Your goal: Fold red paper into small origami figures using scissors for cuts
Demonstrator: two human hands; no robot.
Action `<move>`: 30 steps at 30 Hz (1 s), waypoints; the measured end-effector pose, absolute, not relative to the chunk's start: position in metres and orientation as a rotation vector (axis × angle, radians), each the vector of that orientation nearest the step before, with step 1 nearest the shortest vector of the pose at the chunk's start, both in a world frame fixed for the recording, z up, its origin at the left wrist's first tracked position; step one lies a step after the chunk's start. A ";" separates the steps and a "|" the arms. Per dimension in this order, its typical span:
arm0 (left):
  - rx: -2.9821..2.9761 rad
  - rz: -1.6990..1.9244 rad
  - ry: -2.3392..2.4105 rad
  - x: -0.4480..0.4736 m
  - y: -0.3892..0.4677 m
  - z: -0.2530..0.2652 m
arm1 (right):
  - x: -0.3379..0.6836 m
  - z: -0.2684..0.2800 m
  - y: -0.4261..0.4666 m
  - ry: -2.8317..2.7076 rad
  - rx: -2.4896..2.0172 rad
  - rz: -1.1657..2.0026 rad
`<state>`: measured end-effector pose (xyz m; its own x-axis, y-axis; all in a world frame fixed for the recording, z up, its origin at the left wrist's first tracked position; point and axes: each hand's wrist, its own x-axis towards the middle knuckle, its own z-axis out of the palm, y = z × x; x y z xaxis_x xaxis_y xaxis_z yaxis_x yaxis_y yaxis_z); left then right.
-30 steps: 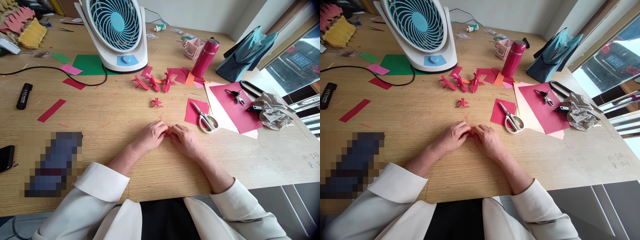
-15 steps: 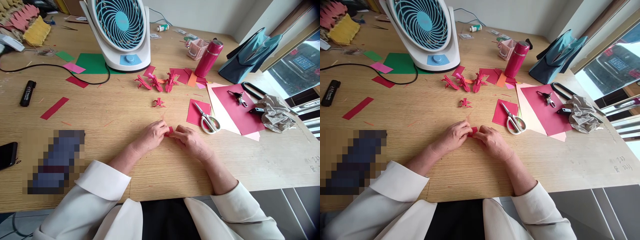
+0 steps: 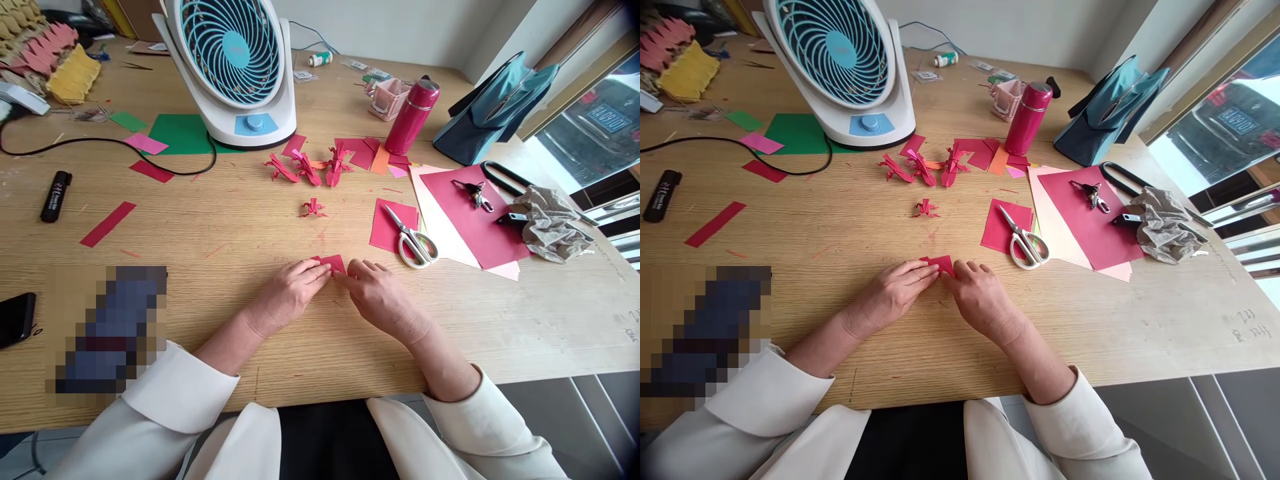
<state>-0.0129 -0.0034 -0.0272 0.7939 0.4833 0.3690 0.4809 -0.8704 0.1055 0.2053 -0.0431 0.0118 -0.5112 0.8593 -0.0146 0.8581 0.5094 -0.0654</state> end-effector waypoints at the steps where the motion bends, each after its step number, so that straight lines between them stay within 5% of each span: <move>1: 2.961 0.597 0.825 -0.013 -0.005 -0.027 | 0.204 0.013 -0.044 -2.724 -1.563 0.091; 30: 2.772 0.434 1.142 -0.004 -0.026 -0.023 | 0.195 0.021 -0.052 -2.736 -1.701 0.131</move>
